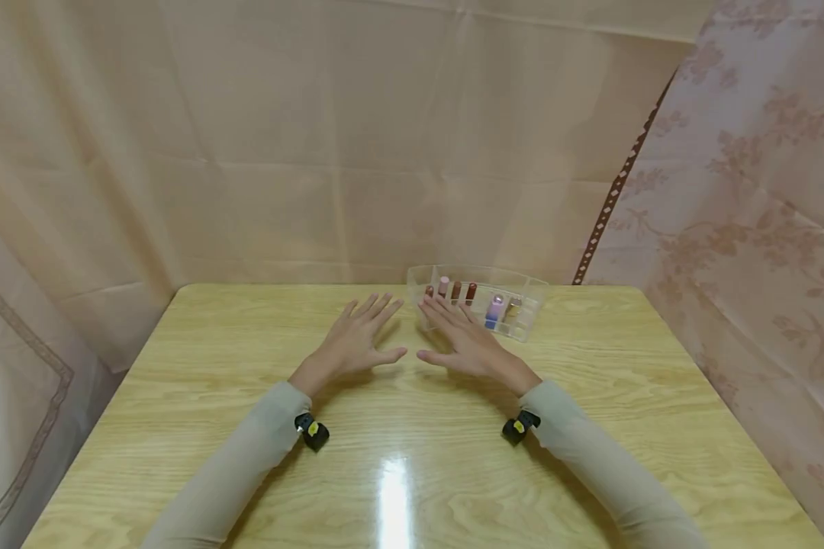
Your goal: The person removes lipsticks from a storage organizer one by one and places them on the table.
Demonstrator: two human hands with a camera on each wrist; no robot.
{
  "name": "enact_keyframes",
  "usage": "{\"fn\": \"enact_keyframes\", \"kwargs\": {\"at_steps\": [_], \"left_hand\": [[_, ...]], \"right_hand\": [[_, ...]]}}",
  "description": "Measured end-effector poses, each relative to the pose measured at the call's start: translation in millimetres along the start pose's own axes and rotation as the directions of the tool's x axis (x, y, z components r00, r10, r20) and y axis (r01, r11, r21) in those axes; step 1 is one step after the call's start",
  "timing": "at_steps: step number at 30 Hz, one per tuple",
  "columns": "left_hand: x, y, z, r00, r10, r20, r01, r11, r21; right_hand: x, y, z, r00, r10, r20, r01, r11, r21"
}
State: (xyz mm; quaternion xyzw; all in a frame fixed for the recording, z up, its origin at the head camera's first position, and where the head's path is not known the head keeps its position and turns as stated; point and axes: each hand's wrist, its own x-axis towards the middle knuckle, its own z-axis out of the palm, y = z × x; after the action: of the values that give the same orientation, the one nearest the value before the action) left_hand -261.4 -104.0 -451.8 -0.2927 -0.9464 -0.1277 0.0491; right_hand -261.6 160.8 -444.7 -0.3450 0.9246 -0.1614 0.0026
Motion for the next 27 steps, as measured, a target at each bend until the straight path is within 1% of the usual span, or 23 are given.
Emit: {"fn": "enact_keyframes", "kwargs": {"at_steps": [4, 8, 11, 15, 18, 20, 22, 24, 25, 27], "left_hand": [[0.3, 0.6, -0.4, 1.000, 0.002, -0.017, -0.003, 1.000, -0.007], [-0.6, 0.9, -1.4, 0.999, -0.014, -0.037, 0.012, 0.998, -0.057], [-0.6, 1.5, -1.7, 0.998, -0.023, -0.056, 0.016, 0.994, -0.109], [0.8, 2.0, -0.9, 0.996, -0.026, -0.082, 0.013, 0.987, -0.157], [3.7, 1.9, 0.3, 0.993, -0.027, -0.115, 0.005, 0.981, -0.194], [6.8, 2.3, 0.3, 0.990, -0.034, -0.134, 0.002, 0.974, -0.228], [10.2, 3.8, -0.2, 0.988, -0.066, -0.138, 0.024, 0.957, -0.290], [13.7, 6.0, -0.7, 0.985, -0.113, -0.131, 0.057, 0.927, -0.371], [15.4, 7.3, -0.8, 0.983, -0.136, -0.125, 0.073, 0.907, -0.415], [18.9, 9.9, 0.0, 0.976, -0.177, -0.126, 0.090, 0.858, -0.505]], "right_hand": [[-0.3, -1.2, -1.2, 1.000, 0.001, -0.014, -0.001, 1.000, 0.025], [-0.7, -4.8, -7.9, 0.999, -0.016, -0.041, 0.018, 0.997, 0.070], [-2.4, -8.0, -18.8, 0.997, -0.025, -0.068, 0.032, 0.994, 0.109], [-4.5, -9.8, -36.2, 0.994, -0.022, -0.104, 0.038, 0.987, 0.154], [-6.0, -8.9, -50.4, 0.991, -0.005, -0.135, 0.033, 0.978, 0.207], [-8.1, -7.3, -60.7, 0.988, 0.018, -0.151, 0.023, 0.964, 0.266], [-11.0, -4.6, -71.5, 0.984, 0.043, -0.171, 0.015, 0.946, 0.324], [-14.9, 0.1, -81.7, 0.977, 0.060, -0.202, 0.021, 0.925, 0.380], [-16.9, 2.9, -86.9, 0.974, 0.068, -0.216, 0.026, 0.913, 0.406], [-21.6, 9.9, -96.6, 0.963, 0.079, -0.258, 0.046, 0.895, 0.445]]}}
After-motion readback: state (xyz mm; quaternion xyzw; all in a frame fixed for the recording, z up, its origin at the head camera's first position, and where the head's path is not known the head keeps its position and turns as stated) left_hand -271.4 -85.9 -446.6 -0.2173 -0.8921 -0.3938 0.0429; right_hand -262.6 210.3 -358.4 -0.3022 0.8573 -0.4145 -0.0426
